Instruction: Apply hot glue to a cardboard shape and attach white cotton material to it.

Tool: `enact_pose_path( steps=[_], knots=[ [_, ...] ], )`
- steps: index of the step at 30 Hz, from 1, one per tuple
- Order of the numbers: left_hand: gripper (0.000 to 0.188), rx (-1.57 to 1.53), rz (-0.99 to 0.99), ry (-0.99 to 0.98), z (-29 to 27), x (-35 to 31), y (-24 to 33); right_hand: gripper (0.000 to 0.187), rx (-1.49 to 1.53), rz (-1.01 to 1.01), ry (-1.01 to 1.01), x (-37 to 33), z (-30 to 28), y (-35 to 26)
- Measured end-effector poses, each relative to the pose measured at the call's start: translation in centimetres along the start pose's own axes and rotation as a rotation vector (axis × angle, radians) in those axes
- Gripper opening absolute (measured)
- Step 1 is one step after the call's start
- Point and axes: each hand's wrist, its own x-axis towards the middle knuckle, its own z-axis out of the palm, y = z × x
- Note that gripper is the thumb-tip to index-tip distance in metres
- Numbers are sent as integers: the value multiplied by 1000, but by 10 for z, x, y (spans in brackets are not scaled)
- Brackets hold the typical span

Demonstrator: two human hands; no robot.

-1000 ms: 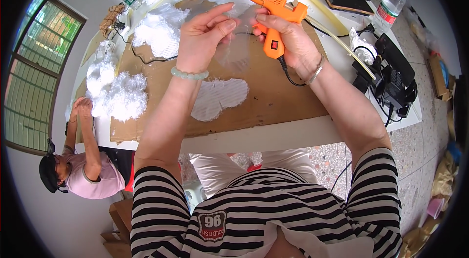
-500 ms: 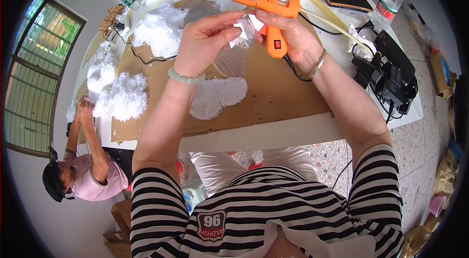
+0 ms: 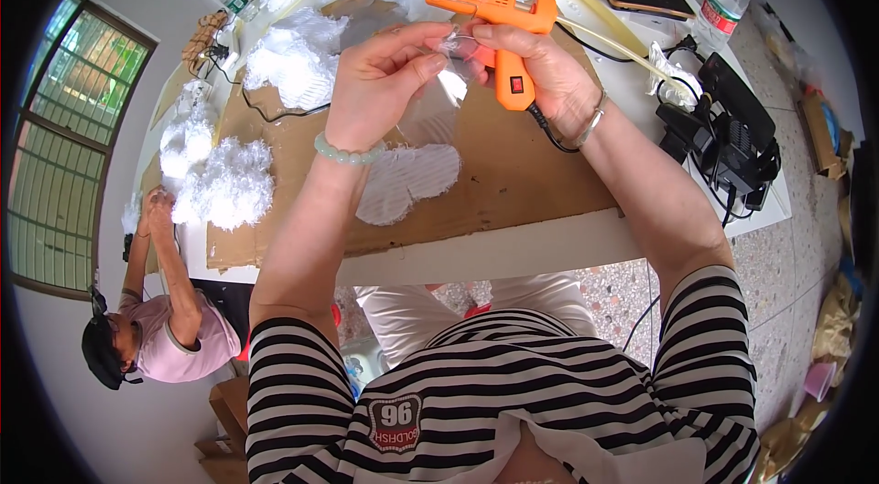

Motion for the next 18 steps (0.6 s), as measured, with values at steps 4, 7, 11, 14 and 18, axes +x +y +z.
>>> enact_pose_path(
  steps=[4,7,11,14,18],
  knots=[
    [27,44,81,-80,-2,-1,4,25,93,41,13,-10,13,-7],
    [28,83,136,-98,-5,-3,9,24,107,42,-65,-11,13,-7],
    [28,389,216,-88,-4,-4,11,21,10,-6,2,-3,9,0],
    [23,465,213,-93,0,-5,6,16,-55,-79,159,-1,13,2],
    [15,355,136,-108,-3,-2,-9,13,-139,-113,209,1,14,0]
  ],
)
